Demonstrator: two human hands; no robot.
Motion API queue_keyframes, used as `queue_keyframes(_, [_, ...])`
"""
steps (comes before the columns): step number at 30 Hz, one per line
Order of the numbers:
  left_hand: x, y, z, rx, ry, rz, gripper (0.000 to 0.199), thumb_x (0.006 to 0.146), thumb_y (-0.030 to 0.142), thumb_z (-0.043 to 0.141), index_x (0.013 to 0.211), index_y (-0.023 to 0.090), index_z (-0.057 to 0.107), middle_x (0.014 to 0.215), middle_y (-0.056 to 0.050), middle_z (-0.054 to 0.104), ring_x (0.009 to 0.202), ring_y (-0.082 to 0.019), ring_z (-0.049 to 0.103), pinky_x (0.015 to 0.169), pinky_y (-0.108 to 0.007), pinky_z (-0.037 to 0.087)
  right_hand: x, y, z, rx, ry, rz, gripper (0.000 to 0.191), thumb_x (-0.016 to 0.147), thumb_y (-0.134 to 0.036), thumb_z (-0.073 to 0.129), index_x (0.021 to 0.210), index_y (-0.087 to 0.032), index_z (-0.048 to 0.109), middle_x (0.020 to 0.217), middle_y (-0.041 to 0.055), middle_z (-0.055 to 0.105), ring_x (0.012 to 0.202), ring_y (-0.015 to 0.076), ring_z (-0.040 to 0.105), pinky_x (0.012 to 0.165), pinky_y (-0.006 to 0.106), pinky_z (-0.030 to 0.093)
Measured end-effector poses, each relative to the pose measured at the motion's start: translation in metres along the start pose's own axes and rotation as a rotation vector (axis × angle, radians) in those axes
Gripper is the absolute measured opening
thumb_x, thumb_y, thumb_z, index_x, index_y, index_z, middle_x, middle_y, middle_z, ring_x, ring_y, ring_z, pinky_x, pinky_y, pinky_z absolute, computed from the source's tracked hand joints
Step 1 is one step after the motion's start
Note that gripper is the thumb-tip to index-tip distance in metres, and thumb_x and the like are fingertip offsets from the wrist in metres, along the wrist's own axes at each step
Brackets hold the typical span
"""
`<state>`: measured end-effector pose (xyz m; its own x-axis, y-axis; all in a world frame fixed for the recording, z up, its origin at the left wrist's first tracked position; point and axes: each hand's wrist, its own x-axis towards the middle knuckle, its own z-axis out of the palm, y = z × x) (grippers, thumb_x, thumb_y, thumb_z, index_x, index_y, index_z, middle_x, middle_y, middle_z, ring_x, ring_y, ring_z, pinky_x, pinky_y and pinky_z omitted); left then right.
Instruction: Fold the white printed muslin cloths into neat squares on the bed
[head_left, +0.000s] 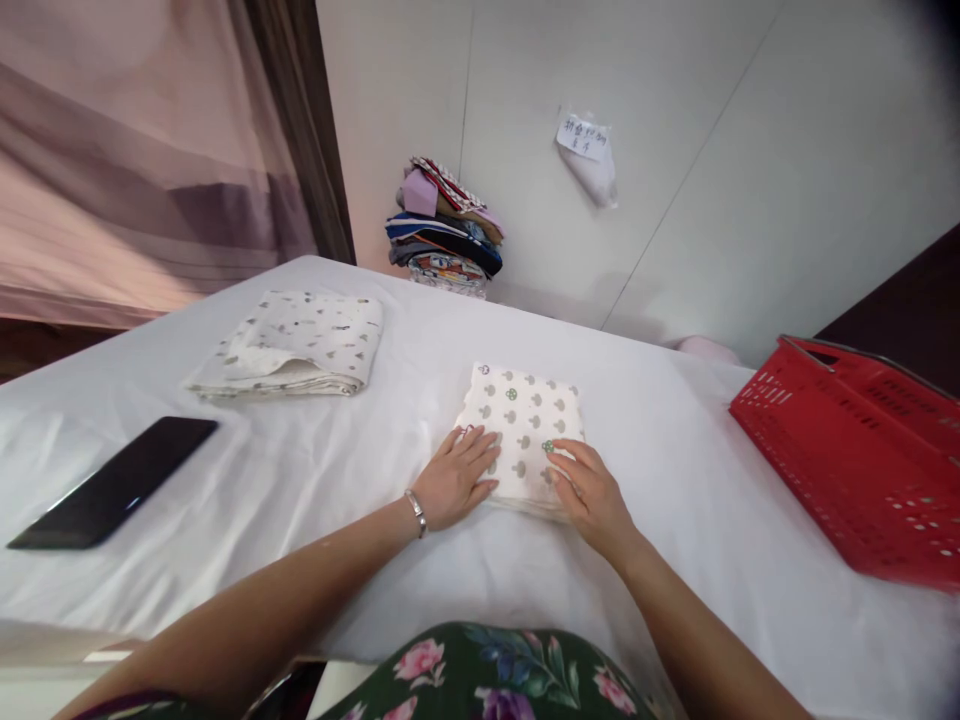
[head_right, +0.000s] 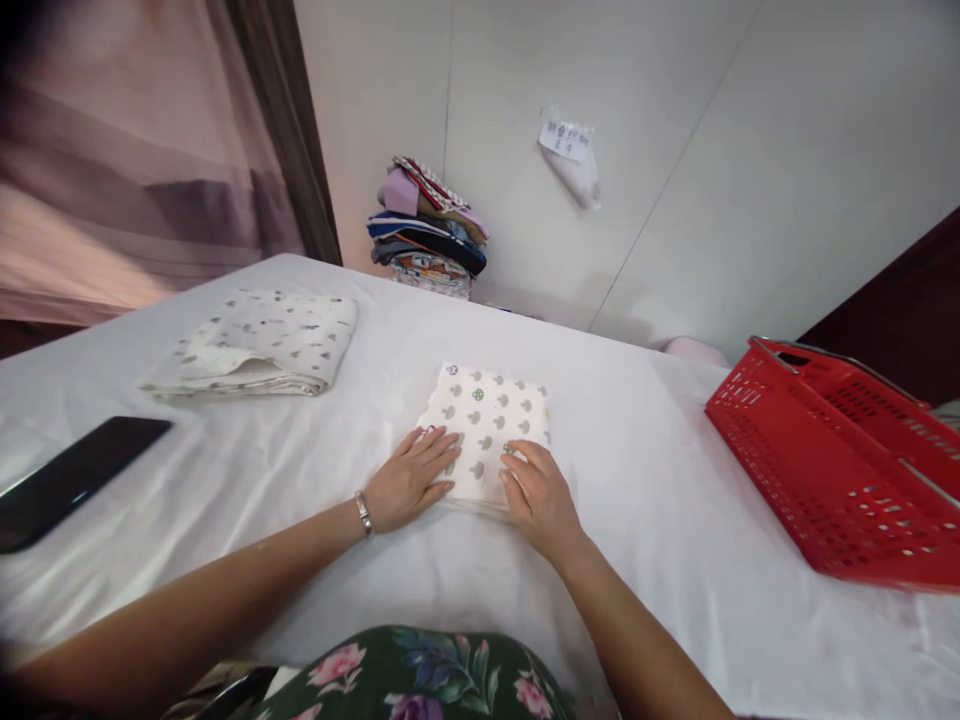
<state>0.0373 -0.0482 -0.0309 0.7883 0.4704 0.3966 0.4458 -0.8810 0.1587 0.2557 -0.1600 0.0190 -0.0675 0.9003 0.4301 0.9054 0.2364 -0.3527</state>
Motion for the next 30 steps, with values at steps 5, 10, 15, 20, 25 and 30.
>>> queue_keyframes(5, [0.003, -0.003, -0.007, -0.100, 0.007, -0.037, 0.037, 0.087, 0.038, 0.046, 0.120, 0.023, 0.055, 0.133, -0.006, 0.051, 0.129, -0.022, 0.038, 0.108, -0.046, 0.029, 0.001, 0.020, 0.034, -0.213, -0.269, 0.002, 0.047, 0.091, -0.039, 0.039, 0.133, -0.019, 0.045, 0.143, 0.0119, 0.035, 0.134, 0.0283, 0.027, 0.105, 0.054, 0.026])
queue_keyframes(10, [0.028, -0.037, -0.006, -0.246, 0.263, -0.268, 0.027, 0.086, 0.034, 0.048, 0.101, 0.019, 0.065, 0.118, -0.009, 0.062, 0.109, -0.020, 0.057, 0.090, -0.037, 0.050, -0.009, 0.026, 0.042, -0.203, -0.289, 0.022, 0.049, 0.092, -0.041, 0.036, 0.138, -0.023, 0.037, 0.146, 0.0091, 0.029, 0.137, 0.0255, 0.021, 0.108, 0.053, 0.023])
queue_keyframes(15, [0.060, -0.061, 0.006, -0.144, 0.164, -0.573, 0.043, 0.081, 0.040, 0.053, 0.114, 0.013, 0.057, 0.126, -0.017, 0.055, 0.112, -0.027, 0.054, 0.087, -0.040, 0.050, 0.008, 0.031, 0.027, -0.044, -0.310, 0.103, 0.046, 0.091, -0.043, 0.038, 0.132, -0.023, 0.045, 0.144, 0.0090, 0.033, 0.136, 0.0245, 0.023, 0.108, 0.052, 0.023])
queue_keyframes(20, [0.074, -0.047, 0.020, -0.067, 0.023, -0.505, 0.051, 0.085, 0.042, 0.043, 0.127, 0.013, 0.044, 0.141, -0.019, 0.037, 0.126, -0.030, 0.041, 0.094, -0.047, 0.041, 0.042, 0.055, 0.033, -0.099, -0.124, 0.215, 0.049, 0.091, -0.039, 0.040, 0.136, -0.020, 0.038, 0.148, 0.0113, 0.024, 0.138, 0.0277, 0.016, 0.107, 0.057, 0.018])
queue_keyframes(25, [0.067, -0.047, 0.026, -0.104, -0.027, -0.517, 0.052, 0.087, 0.044, 0.037, 0.130, 0.015, 0.039, 0.142, -0.020, 0.034, 0.122, -0.028, 0.046, 0.094, -0.044, 0.040, 0.044, 0.077, 0.057, -0.133, -0.170, 0.275, 0.051, 0.091, -0.042, 0.037, 0.137, -0.019, 0.038, 0.148, 0.0128, 0.024, 0.137, 0.0302, 0.018, 0.103, 0.059, 0.023])
queue_keyframes(30, [0.068, -0.050, 0.019, -0.314, 0.043, -0.694, 0.058, 0.084, 0.047, 0.044, 0.132, 0.015, 0.038, 0.136, -0.016, 0.046, 0.119, -0.027, 0.049, 0.095, -0.039, 0.040, 0.035, 0.082, 0.062, -0.018, -0.073, 0.285, 0.050, 0.089, -0.043, 0.040, 0.133, -0.021, 0.043, 0.148, 0.0088, 0.025, 0.138, 0.0281, 0.016, 0.107, 0.054, 0.021])
